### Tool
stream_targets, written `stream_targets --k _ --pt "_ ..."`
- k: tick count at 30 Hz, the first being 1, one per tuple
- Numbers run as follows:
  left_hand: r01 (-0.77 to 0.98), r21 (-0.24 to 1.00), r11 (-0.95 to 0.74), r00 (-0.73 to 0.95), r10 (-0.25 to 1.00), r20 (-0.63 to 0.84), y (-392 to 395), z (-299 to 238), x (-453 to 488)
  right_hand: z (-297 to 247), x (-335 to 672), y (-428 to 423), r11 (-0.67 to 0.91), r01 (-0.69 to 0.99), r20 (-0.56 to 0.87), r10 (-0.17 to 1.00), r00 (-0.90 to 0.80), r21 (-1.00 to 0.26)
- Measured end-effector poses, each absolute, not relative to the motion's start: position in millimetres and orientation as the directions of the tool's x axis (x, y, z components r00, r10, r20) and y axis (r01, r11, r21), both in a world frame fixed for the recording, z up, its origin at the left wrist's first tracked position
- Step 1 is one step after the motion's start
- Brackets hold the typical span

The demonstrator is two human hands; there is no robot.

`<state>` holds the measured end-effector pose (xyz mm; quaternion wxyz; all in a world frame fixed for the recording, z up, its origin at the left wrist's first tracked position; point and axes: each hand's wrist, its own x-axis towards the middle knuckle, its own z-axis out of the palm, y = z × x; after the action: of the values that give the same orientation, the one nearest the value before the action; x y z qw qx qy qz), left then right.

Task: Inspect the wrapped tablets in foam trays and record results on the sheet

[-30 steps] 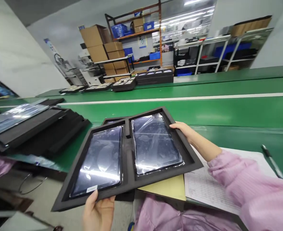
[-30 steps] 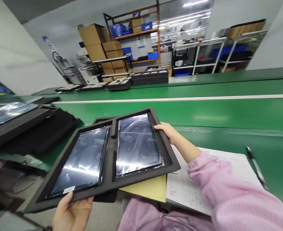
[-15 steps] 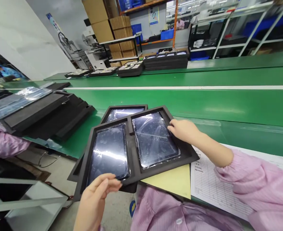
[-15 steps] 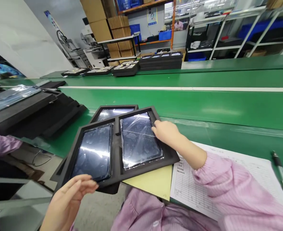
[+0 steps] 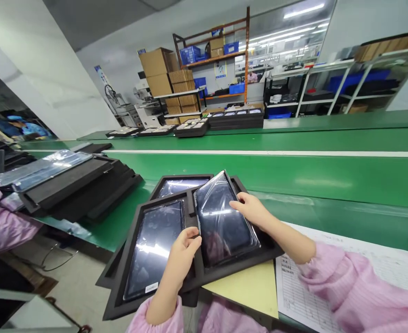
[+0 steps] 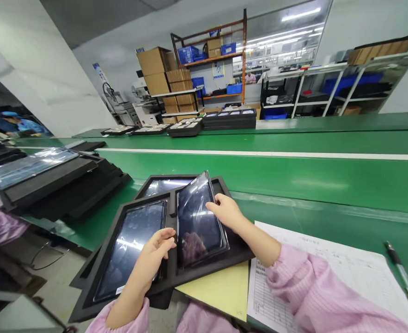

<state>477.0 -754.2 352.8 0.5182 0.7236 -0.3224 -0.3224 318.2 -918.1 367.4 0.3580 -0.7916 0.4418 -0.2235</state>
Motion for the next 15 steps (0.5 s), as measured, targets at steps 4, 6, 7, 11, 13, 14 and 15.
stream_targets --k 4,6,7,11,13,14,15 --pt "-0.004 0.989 -0.145 0.658 -0.746 -0.106 -766 366 477 376 311 -881 -0.486 -0.258 0.310 -0.803 0.509 -0.835" --pt "0.152 0.988 0.011 0.588 -0.804 -0.082 -772 368 476 374 304 -870 -0.605 -0.055 0.511 -0.714 0.479 -0.794" --pt "0.224 0.969 0.100 0.553 -0.832 -0.042 -774 368 475 373 300 -869 -0.650 0.039 0.589 -0.659 0.468 -0.759" --pt "0.110 0.885 0.453 0.645 -0.710 0.284 -780 361 475 367 284 -884 -0.683 0.147 0.636 -0.550 0.542 -0.715" --pt "-0.024 0.861 0.508 0.650 -0.646 0.400 -782 361 476 363 278 -895 -0.695 0.086 0.608 -0.554 0.569 -0.714" --pt "-0.066 0.857 0.512 0.631 -0.644 0.433 -783 363 477 361 276 -900 -0.702 0.056 0.596 -0.558 0.577 -0.710" --pt "-0.097 0.854 0.512 0.604 -0.652 0.459 -783 365 477 357 275 -905 -0.705 0.037 0.588 -0.561 0.583 -0.708"
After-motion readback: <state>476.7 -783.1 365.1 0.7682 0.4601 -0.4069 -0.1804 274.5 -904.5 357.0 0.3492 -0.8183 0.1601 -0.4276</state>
